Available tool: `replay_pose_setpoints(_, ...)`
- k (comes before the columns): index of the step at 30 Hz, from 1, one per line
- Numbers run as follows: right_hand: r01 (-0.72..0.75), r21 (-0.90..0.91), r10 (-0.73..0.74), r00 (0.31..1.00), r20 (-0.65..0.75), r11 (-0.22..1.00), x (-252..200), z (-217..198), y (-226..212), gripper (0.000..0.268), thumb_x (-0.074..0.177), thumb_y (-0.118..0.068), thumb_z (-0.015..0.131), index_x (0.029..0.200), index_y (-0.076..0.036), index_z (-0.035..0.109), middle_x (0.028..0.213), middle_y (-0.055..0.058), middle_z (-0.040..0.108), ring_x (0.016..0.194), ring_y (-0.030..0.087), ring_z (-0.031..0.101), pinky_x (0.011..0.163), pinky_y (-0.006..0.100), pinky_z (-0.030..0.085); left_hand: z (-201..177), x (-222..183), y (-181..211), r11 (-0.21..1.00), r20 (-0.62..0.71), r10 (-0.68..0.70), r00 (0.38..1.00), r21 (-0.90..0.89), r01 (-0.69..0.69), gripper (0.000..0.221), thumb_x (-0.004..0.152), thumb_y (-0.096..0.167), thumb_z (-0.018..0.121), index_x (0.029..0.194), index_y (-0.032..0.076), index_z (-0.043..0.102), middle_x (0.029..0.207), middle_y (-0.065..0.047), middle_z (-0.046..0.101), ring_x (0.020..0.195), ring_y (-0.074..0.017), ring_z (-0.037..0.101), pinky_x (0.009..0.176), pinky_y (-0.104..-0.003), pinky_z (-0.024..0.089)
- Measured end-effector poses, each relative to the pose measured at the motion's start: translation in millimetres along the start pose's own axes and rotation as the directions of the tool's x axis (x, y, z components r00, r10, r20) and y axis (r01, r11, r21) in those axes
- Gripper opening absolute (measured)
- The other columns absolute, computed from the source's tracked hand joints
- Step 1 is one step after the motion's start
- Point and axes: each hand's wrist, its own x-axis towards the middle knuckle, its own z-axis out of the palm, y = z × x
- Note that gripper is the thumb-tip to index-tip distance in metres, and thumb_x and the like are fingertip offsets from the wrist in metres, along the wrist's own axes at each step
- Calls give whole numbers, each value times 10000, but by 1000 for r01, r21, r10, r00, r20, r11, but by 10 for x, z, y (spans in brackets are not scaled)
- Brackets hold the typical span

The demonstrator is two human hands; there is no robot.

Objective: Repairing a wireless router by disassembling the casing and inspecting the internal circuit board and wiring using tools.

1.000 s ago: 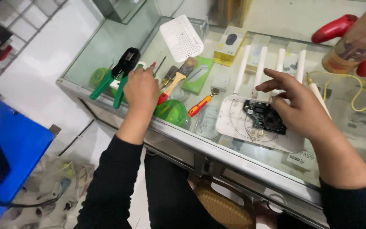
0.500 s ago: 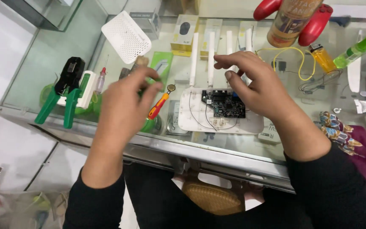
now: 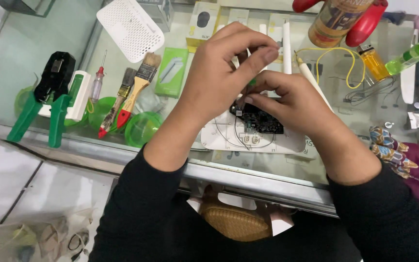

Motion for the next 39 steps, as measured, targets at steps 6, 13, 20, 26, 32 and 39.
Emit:
replay_pose_setpoints(6,-94,-8,94,996,-3,996,67,41,22,63,971,-89,718,1007,-64,672,944,22,771,904,106,716,849,250,545,18,-102,-230,950,-71,-184,980,-267,159,148,975,259,694,1003,114,693,940,25,709,877,-86,652,834,-231,551)
replay_pose_setpoints(13,-111,14,111,994,-5,994,76,74,70,77,949,-76,738,1012,-62,696,971,32,790,948,107,745,880,242,563,6,-107,-216,965,-54,-165,985,-216,150,156,982,236,677,1035,96,723,989,-12,734,887,-115,683,832,-245,567)
replay_pose_setpoints(20,-121,18,121,992,-14,992,75,84,91,72,944,-75,744,986,-52,690,962,47,790,897,107,726,824,239,566,-1,-101,-241,976,-31,-132,991,-178,125,155,989,228,676,1059,99,725,1020,-17,738,909,-125,696,844,-253,576)
replay_pose_setpoints(26,-101,-12,101,995,-16,995,81,76,43,89,959,-77,725,1046,-60,716,992,29,786,923,111,723,834,259,562,-6,-109,-251,978,-24,-111,993,-178,105,125,993,196,695,1057,92,720,997,-6,715,862,-119,655,818,-255,545)
replay_pose_setpoints(32,-98,-3,98,995,15,995,88,70,27,63,980,-85,698,1041,-71,710,991,17,789,942,98,726,855,241,555,-7,-112,-251,972,-30,-149,988,-187,141,127,983,226,692,1019,104,693,924,12,708,841,-95,648,808,-241,547)
replay_pose_setpoints(39,-113,8,113,994,2,994,84,78,17,53,976,-93,706,1021,-65,699,987,28,794,955,107,737,866,244,550,-7,-113,-258,983,-52,-95,994,-160,85,109,994,194,692,1029,90,698,952,-3,704,848,-111,648,814,-250,548)
